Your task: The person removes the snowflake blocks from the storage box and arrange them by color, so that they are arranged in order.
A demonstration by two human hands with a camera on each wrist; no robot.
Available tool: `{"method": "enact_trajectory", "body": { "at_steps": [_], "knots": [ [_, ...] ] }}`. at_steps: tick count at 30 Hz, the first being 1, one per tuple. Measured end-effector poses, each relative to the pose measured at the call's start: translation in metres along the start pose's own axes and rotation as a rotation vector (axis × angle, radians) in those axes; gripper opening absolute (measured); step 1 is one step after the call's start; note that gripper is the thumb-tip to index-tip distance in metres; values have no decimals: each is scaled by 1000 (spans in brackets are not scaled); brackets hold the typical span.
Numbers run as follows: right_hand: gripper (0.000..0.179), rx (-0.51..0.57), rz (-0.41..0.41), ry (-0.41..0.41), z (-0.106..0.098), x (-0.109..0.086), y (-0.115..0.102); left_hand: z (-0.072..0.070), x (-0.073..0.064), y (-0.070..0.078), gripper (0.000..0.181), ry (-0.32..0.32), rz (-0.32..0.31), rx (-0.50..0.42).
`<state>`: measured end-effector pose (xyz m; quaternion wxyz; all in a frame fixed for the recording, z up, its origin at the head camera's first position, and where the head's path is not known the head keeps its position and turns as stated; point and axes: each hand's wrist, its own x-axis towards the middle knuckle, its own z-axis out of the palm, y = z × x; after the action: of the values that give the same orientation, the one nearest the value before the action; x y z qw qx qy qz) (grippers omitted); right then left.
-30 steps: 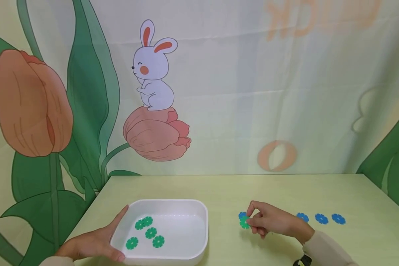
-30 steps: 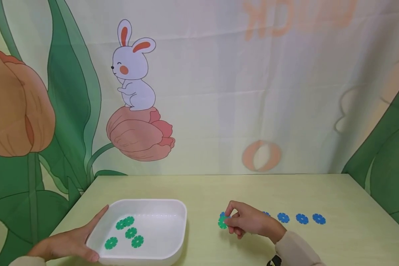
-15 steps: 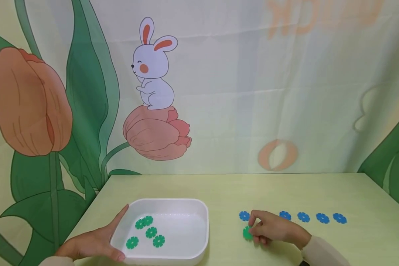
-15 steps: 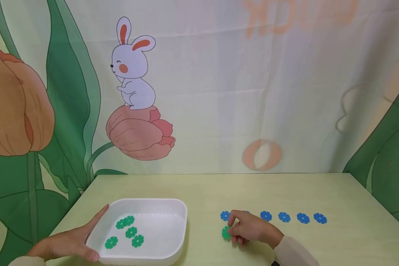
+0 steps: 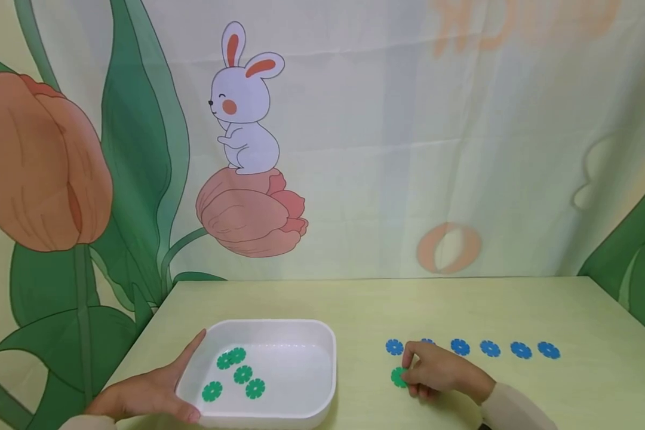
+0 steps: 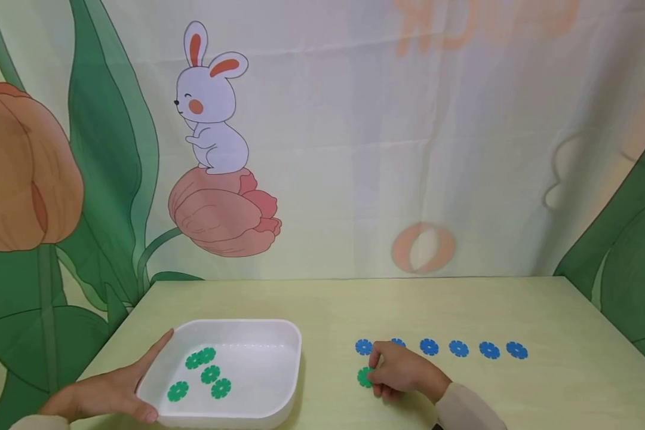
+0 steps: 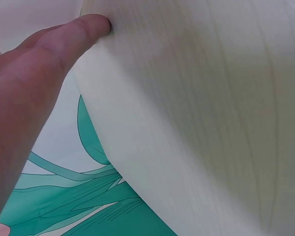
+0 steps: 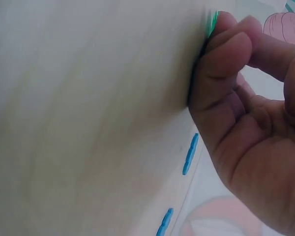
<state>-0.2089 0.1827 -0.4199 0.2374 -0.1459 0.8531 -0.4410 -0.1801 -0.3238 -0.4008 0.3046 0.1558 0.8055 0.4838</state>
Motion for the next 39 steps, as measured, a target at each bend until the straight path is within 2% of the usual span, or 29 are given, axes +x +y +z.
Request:
{"method": "enact_trajectory", "body": {
  "at_steps": [5, 9, 17, 21, 26, 34, 39],
  "knots": [
    [12, -16, 74, 22, 2, 1, -4, 0, 0, 1, 132, 7, -3, 13],
    [11, 12, 114, 19, 0, 1, -5, 0, 0, 1, 133, 10, -1, 18],
    [12, 136, -2, -16, -19, 5, -23, 0, -2, 0, 134, 2, 20, -7],
    [15, 157, -44, -38, -19, 12, -42, 0, -1, -1, 134, -4, 38, -10],
    [17, 153, -79, -59, -9, 22, -73, 0, -1, -2, 133, -1, 24, 6],
    [16, 93, -110, -96, 18, 43, -128, -1, 0, -3, 134, 3, 25, 8],
    [15, 86, -125, -127, 40, 55, -154, -1, -1, -2, 134, 1, 32, 5]
  ]
}}
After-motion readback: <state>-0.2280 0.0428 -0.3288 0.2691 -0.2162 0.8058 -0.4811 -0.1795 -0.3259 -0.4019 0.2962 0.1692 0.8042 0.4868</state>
